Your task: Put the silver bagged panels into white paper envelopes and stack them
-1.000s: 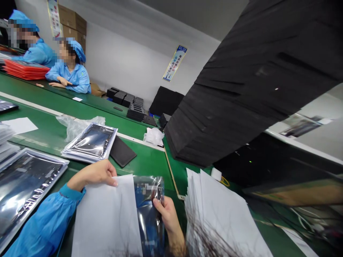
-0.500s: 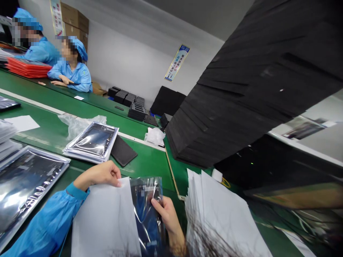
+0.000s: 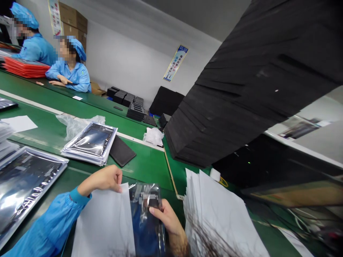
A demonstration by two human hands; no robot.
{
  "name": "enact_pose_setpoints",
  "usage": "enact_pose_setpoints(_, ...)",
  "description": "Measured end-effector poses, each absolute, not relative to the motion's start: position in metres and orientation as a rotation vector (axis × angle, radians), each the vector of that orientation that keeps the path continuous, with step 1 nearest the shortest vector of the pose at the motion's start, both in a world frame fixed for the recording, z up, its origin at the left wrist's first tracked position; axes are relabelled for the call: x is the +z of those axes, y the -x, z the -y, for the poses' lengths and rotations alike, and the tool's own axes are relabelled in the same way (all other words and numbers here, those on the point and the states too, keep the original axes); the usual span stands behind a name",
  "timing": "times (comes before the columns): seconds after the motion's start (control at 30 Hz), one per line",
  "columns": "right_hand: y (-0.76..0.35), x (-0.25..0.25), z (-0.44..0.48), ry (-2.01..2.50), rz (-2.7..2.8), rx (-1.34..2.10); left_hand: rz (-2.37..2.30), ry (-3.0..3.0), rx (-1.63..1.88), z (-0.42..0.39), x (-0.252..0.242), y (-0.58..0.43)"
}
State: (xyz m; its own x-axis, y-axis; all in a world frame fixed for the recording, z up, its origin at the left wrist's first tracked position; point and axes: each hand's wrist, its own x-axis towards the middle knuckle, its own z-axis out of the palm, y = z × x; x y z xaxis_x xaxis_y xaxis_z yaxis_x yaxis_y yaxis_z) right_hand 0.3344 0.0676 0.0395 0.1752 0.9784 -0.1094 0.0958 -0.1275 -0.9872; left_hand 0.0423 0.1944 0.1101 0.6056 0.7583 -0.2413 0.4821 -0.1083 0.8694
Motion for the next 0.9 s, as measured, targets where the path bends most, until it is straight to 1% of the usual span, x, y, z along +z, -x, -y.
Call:
enact_pose_setpoints(0.2, -0.337, 0.029, -0.069, 1.397, 1.122, 1.255, -1.042, -1.688, 0.285, -0.194, 0.114, -0.041)
enact_pose_setpoints(0.47, -0.344, 0.020, -0.066, 1.383, 1.123, 1.286, -0.987, -1.612, 0.314, -0.192, 0.113, -0.047)
enact_pose_setpoints(0.67, -0.329, 0.030, -0.067, 1.298, 0.983, 1.282, -0.938, -1.639, 0.356, -0.187, 0.110, -0.056)
enact_pose_setpoints(0.9, -0.324, 0.041, -0.071, 1.358, 0.941, 1.270, -0.945, -1.763, 0.197, -0.192, 0.122, -0.035)
